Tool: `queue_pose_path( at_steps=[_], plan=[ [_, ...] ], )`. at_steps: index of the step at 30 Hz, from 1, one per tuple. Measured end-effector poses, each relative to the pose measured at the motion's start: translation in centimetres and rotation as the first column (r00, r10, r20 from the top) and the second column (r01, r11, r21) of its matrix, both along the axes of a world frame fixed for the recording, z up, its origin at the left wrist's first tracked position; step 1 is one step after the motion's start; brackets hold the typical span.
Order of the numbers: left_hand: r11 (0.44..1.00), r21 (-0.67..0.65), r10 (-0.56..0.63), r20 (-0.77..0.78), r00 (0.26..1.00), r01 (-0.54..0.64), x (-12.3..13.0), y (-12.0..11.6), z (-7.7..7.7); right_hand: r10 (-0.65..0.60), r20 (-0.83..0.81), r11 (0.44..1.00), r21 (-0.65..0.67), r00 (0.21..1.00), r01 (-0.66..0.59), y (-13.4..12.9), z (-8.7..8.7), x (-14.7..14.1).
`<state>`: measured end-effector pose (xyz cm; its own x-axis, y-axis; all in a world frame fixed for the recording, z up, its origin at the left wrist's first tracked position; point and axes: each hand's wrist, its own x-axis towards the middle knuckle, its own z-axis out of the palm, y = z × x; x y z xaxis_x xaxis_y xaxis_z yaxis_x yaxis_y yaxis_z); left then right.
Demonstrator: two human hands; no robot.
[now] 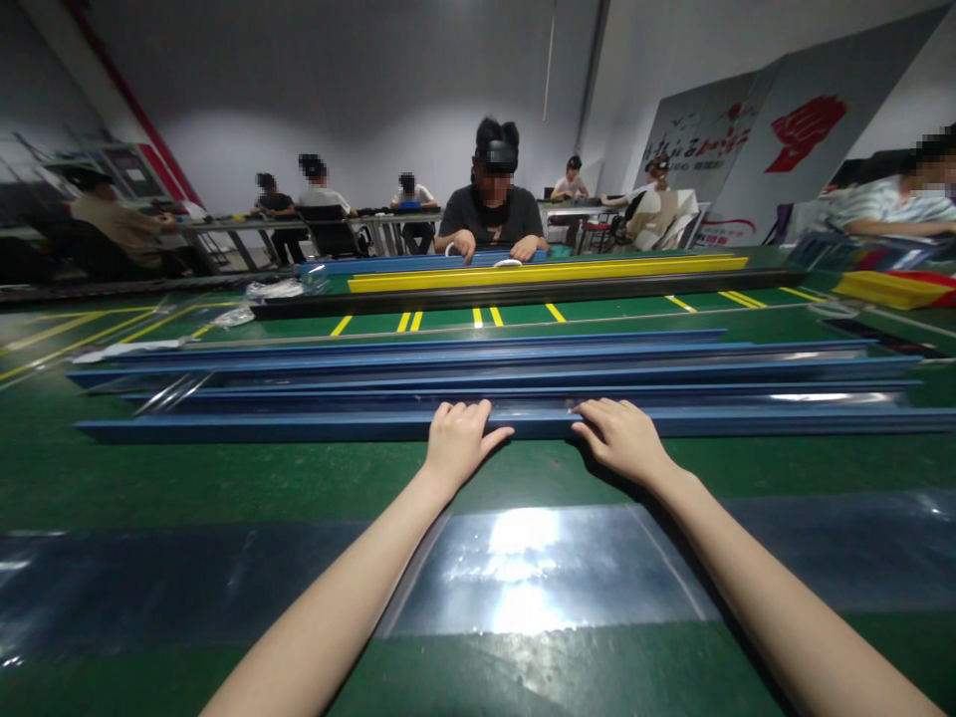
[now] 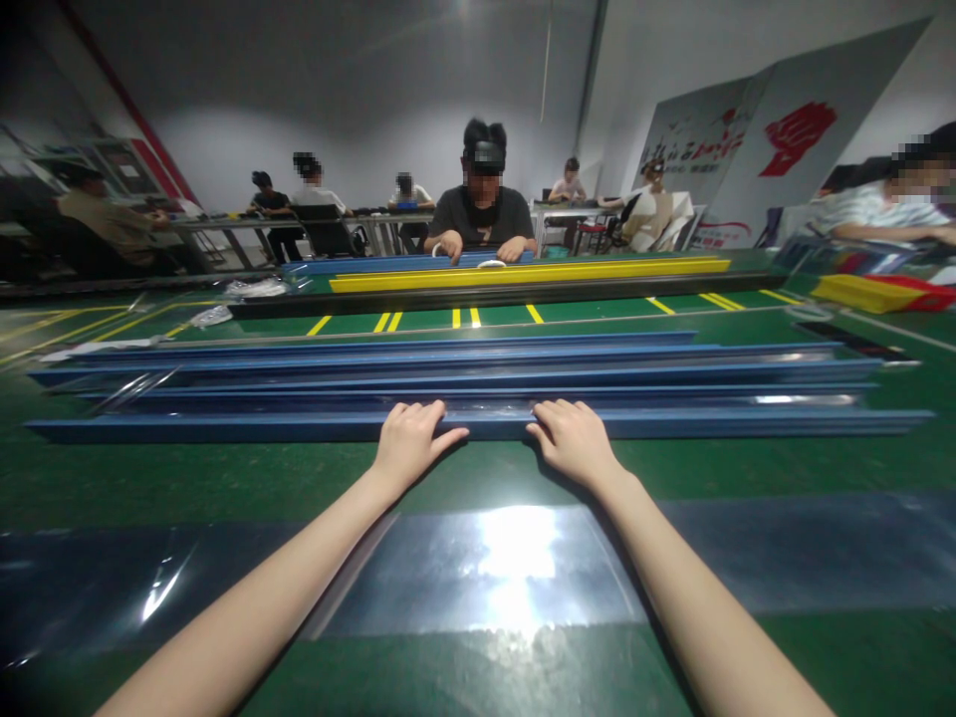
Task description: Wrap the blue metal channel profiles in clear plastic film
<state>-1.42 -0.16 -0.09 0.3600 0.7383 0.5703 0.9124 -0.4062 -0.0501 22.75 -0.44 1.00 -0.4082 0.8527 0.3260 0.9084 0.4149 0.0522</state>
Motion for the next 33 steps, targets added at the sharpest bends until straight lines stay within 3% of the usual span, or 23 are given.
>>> queue_pose_path(
  at_steps=[33],
  plan=[
    [1.000, 0.017, 0.010, 0.042, 0.999, -0.011, 0.02, 0.07, 0.01, -0.002, 0.010, 1.000, -0.001, 1.000, 0.003, 0.09, -0.01, 0.04]
  ],
)
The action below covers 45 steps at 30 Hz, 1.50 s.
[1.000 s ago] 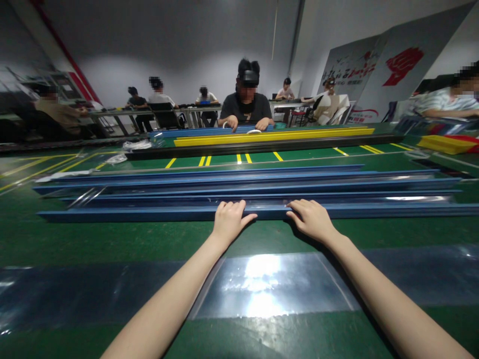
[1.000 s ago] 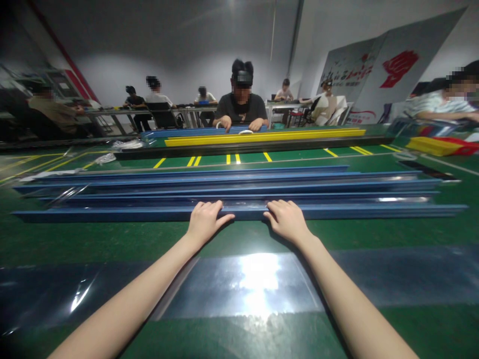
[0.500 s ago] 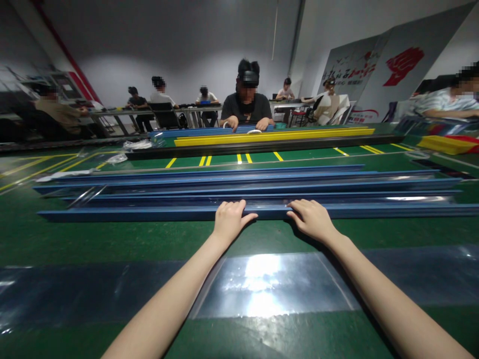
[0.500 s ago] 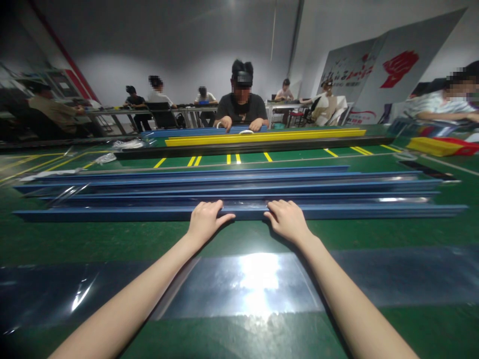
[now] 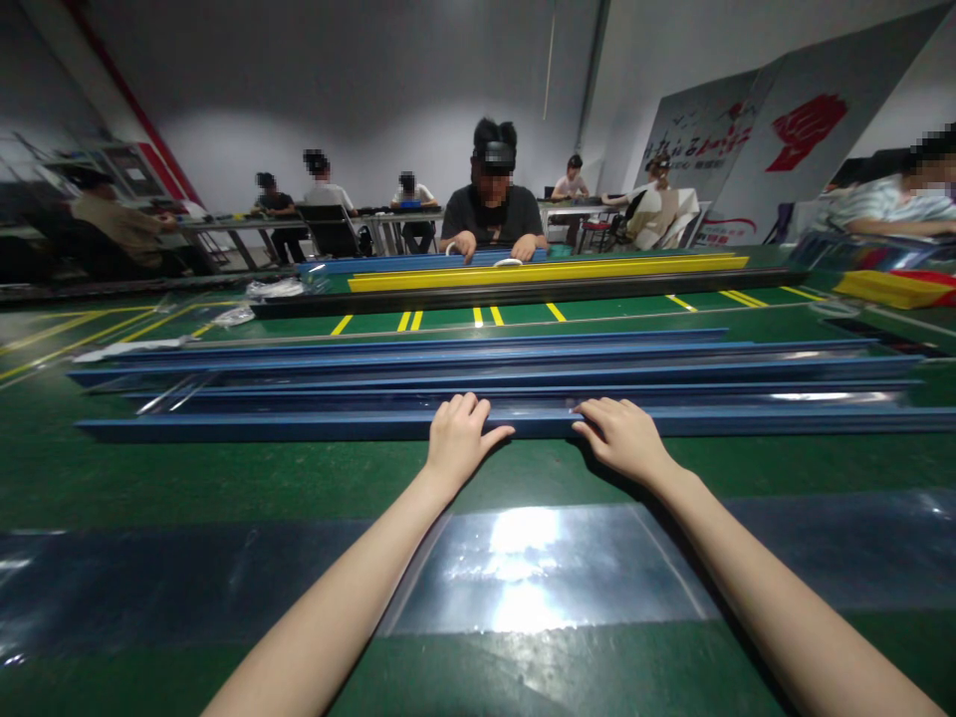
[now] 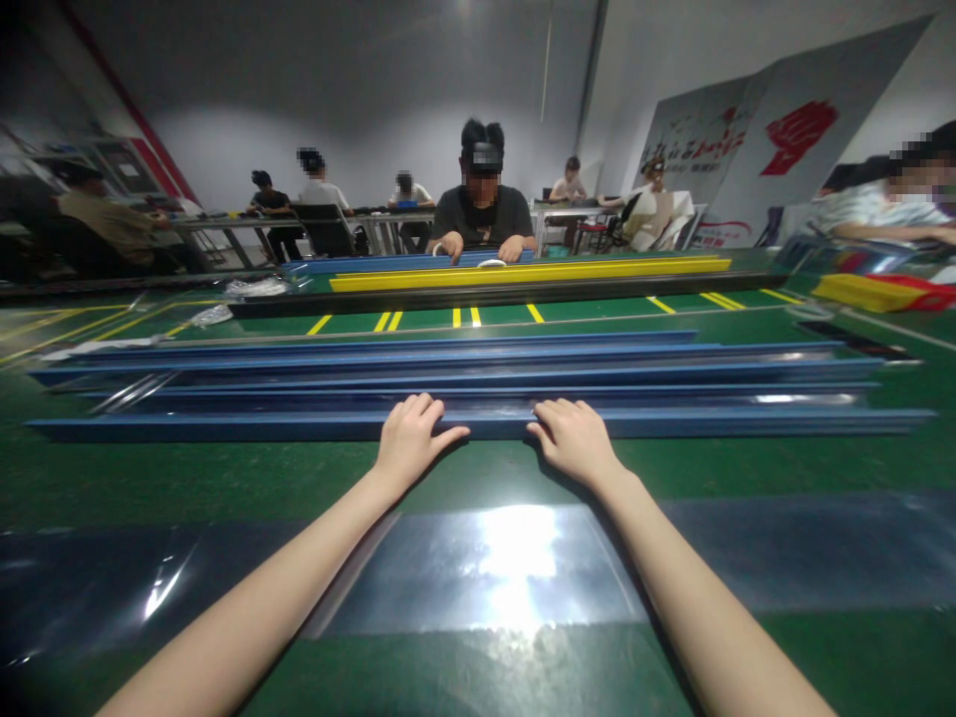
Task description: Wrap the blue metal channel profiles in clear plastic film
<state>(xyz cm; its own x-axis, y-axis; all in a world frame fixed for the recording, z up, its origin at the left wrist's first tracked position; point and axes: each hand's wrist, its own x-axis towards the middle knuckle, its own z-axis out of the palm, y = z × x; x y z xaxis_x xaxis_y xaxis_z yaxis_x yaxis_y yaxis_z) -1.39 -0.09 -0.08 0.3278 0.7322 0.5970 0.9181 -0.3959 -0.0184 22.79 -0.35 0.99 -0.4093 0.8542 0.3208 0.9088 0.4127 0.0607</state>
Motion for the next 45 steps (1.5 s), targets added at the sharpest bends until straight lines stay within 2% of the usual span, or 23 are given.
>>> queue_pose_path(
  at_steps=[21, 31, 45],
  plan=[
    [1.000, 0.010, 0.028, -0.027, 0.999, -0.028, -0.11, 0.02, -0.01, 0.001, 0.007, 1.000, 0.009, 1.000, -0.002, -0.05, 0.04, -0.04],
    [0.999, 0.036, 0.000, -0.073, 0.997, 0.003, -0.07, -0.20, -0.07, 0.010, 0.010, 1.000, 0.026, 1.000, -0.010, -0.04, -0.09, -0.06],
    [0.999, 0.017, -0.038, -0.060, 0.997, 0.040, -0.03, -0.13, -0.16, 0.002, -0.002, 0.999, 0.039, 1.000, -0.002, -0.18, 0.00, -0.17]
  ],
)
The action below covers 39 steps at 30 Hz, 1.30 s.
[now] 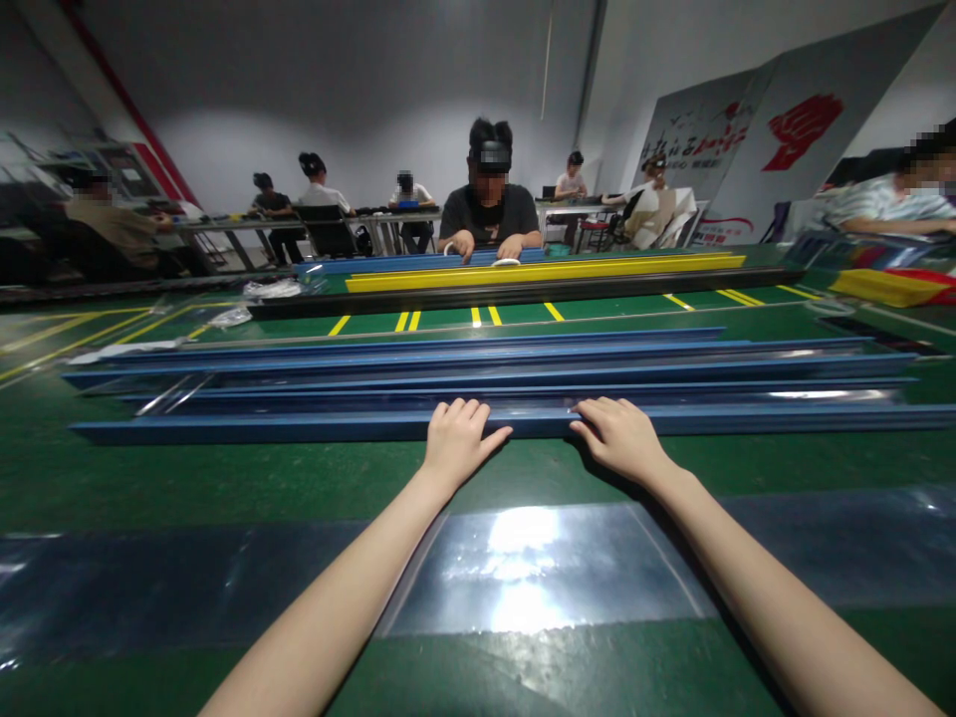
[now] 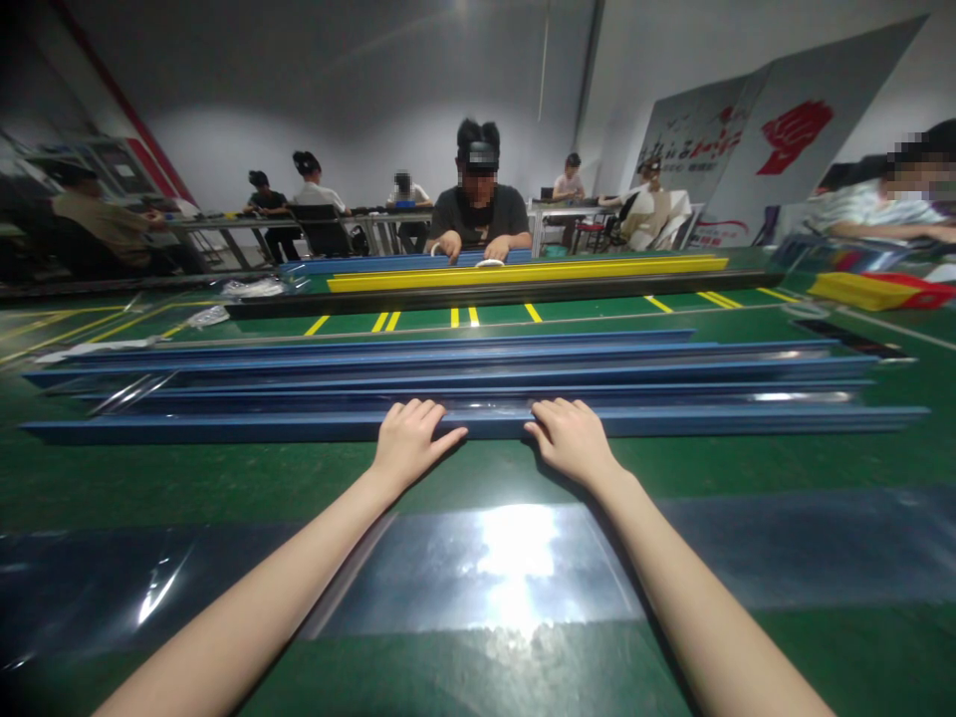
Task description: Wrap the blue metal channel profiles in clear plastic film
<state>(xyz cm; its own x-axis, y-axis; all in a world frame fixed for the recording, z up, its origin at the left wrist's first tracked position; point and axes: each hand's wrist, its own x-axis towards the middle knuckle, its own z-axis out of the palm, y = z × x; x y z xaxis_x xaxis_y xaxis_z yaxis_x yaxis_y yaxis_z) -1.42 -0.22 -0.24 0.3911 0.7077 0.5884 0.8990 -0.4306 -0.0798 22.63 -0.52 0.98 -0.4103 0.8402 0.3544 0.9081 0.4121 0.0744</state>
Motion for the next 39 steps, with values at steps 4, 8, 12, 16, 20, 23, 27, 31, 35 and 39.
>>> queue_pose_path(
  at_steps=[4, 8, 12, 16, 20, 23, 27, 31, 35, 39],
  plan=[
    [1.000, -0.005, -0.006, 0.005, 1.000, 0.006, -0.03, 0.02, -0.02, -0.001, 0.000, 1.000, -0.002, 1.000, 0.001, 0.01, 0.01, 0.01],
    [1.000, -0.010, -0.012, 0.012, 1.000, 0.012, -0.04, 0.05, -0.03, 0.003, -0.001, 1.000, -0.009, 1.000, -0.003, 0.03, 0.00, 0.04],
    [1.000, -0.015, -0.015, 0.014, 1.000, 0.015, -0.06, 0.08, -0.04, 0.002, 0.008, 1.000, -0.005, 1.000, -0.002, 0.05, -0.03, 0.06],
    [1.000, -0.018, -0.016, 0.024, 1.000, 0.017, -0.09, 0.13, -0.15, -0.004, 0.026, 1.000, 0.009, 1.000, 0.004, 0.08, -0.06, 0.06],
    [1.000, -0.015, -0.014, 0.031, 0.999, 0.014, -0.09, 0.14, -0.19, -0.004, 0.036, 1.000, 0.016, 0.999, 0.003, 0.08, -0.08, 0.07],
    [1.000, -0.015, -0.009, 0.028, 1.000, 0.010, -0.07, 0.12, -0.13, -0.003, 0.033, 1.000, 0.021, 0.999, 0.002, 0.09, -0.13, 0.08],
    [1.000, -0.016, -0.008, 0.028, 1.000, 0.009, -0.05, 0.09, -0.06, 0.000, 0.025, 1.000, 0.025, 1.000, 0.000, 0.11, -0.23, 0.11],
    [1.000, -0.015, -0.006, 0.022, 1.000, 0.006, -0.07, 0.08, -0.05, -0.001, 0.028, 1.000, 0.024, 1.000, 0.000, 0.11, -0.23, 0.14],
    [1.000, -0.016, -0.001, 0.020, 1.000, 0.002, -0.06, 0.08, -0.04, -0.004, 0.034, 1.000, 0.015, 0.999, 0.003, 0.08, -0.13, 0.11],
    [1.000, -0.018, 0.004, 0.010, 1.000, -0.004, -0.06, 0.07, -0.02, -0.005, 0.032, 1.000, 0.014, 0.999, 0.004, 0.04, -0.08, 0.06]
  ],
)
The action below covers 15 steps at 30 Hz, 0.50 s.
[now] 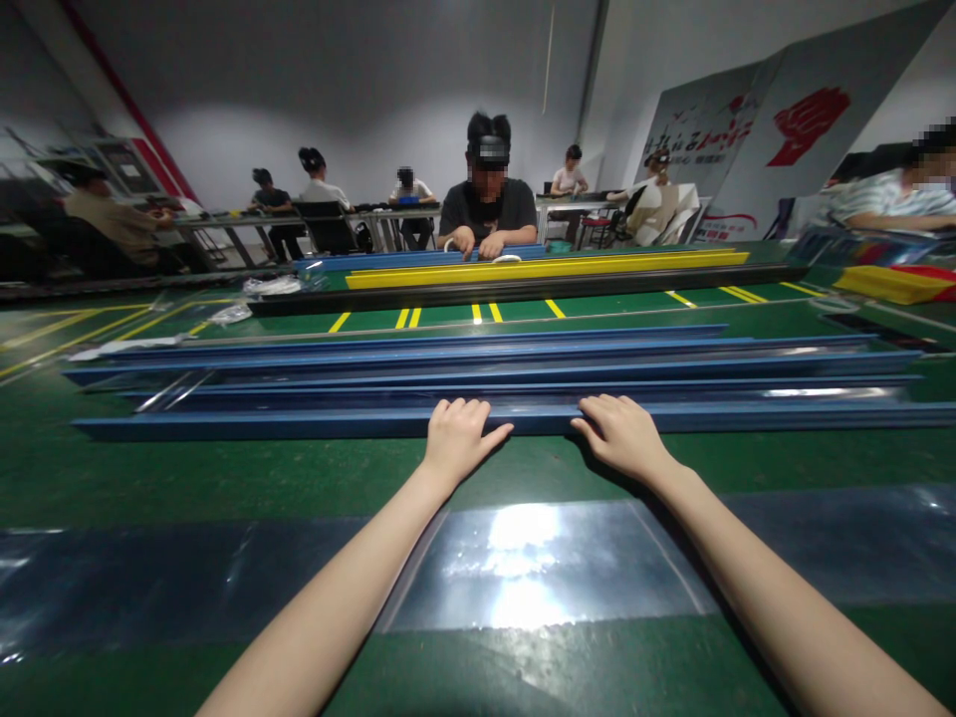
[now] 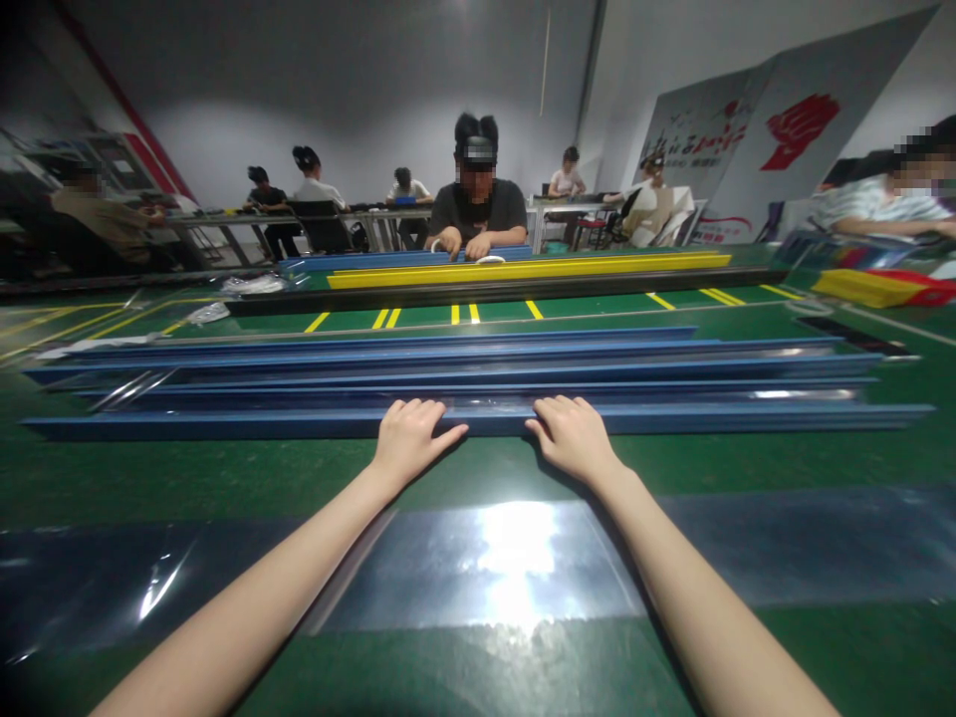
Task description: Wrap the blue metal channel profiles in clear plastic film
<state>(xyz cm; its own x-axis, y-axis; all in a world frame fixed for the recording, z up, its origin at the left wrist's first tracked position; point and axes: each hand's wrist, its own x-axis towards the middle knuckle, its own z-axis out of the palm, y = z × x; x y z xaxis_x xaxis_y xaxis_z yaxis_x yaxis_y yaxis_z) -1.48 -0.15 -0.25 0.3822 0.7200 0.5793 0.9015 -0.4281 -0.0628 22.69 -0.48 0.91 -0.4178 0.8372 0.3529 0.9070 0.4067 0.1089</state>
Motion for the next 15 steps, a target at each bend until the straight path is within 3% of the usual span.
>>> queue_pose_path(
  at_steps=[15],
  plan=[
    [1.000, 0.004, 0.005, -0.015, 1.000, -0.005, 0.02, -0.05, -0.04, 0.002, 0.019, 1.000, 0.002, 1.000, -0.002, -0.05, 0.00, -0.04]
  ],
)
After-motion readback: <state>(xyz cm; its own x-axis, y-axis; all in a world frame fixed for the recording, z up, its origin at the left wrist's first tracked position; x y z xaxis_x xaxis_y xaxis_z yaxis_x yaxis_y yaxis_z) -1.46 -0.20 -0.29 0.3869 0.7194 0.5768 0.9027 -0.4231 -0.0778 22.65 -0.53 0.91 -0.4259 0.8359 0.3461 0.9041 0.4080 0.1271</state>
